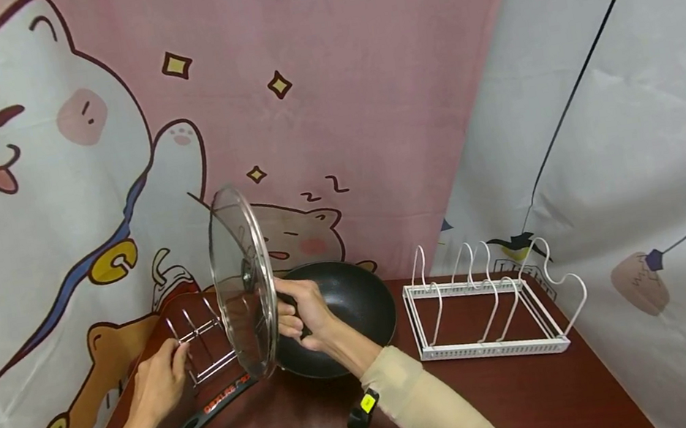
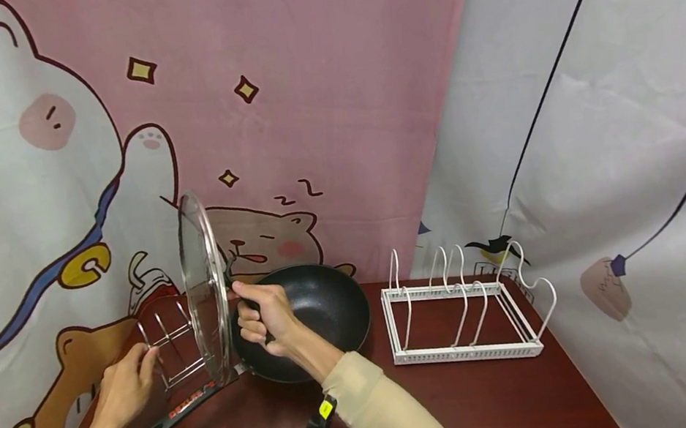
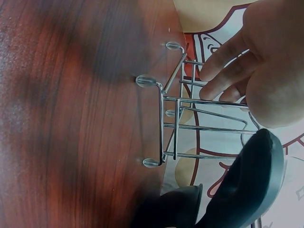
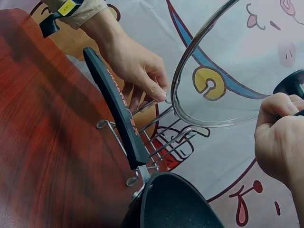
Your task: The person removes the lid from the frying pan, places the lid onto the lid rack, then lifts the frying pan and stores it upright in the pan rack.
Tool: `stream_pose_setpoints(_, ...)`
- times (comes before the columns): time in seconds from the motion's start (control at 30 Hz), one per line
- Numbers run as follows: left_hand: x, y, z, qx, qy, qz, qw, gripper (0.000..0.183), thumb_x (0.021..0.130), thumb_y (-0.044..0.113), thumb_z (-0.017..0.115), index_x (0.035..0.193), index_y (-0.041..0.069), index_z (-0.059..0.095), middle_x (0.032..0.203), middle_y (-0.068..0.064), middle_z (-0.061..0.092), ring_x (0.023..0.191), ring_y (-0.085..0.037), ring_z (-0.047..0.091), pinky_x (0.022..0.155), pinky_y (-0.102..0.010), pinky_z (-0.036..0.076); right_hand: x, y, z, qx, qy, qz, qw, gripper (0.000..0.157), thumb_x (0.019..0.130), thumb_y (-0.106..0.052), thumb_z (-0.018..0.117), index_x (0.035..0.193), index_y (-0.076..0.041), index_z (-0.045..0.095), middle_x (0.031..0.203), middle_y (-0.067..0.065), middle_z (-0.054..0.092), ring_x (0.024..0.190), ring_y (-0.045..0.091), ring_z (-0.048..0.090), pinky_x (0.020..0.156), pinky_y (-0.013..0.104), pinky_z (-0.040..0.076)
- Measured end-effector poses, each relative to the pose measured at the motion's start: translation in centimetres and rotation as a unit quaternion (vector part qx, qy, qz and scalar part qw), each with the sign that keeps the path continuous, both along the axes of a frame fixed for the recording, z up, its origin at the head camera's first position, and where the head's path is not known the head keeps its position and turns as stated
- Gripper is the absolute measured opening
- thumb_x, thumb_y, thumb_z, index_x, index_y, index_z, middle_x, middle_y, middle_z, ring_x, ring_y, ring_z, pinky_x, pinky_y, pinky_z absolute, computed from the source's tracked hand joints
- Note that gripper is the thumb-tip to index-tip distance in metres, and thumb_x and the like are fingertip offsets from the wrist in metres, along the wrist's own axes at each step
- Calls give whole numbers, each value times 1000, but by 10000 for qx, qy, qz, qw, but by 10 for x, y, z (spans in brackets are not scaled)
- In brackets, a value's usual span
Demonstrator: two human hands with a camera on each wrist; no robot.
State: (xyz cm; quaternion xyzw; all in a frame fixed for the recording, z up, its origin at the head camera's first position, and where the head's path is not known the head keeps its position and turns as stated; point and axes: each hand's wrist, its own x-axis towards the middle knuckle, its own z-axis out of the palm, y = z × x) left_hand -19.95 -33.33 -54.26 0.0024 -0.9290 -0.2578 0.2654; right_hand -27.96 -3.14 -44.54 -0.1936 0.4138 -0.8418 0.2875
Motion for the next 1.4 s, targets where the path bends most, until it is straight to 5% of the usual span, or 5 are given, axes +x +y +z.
stream_pose_setpoints(0.4, 1, 0, 0, 14, 60, -23, 10000, 21, 115, 15, 64, 95, 13, 68, 77, -3, 76, 72, -27, 74, 65, -51, 52, -5, -12, -5, -30, -39, 197, 9998, 37, 116, -28, 56, 80, -18, 55, 57, -14, 38, 34, -3, 33, 36, 17, 28)
stream_pose_setpoints(0.63, 1, 0, 0, -1, 77, 6, 10000, 21, 115, 15, 65, 94, 13, 68, 77, -4, 76, 73, -34, 75, 66, -59, 53, -6, -16, -7, 51, -29, 175, 9998, 36, 116, -28, 57, 81, -17, 59, 56, -13, 38, 35, -3, 33, 36, 17, 28)
stream_pose_setpoints(1.4, 1, 2, 1, 6, 94, 22, 10000, 20, 114, 13, 66, 94, 12, 68, 76, -3, 75, 71, -30, 73, 63, -53, 51, -11, -26, -12, 233, -23, 266, 9994, 36, 117, -28, 56, 82, -18, 54, 57, -13, 36, 36, -2, 32, 37, 17, 25)
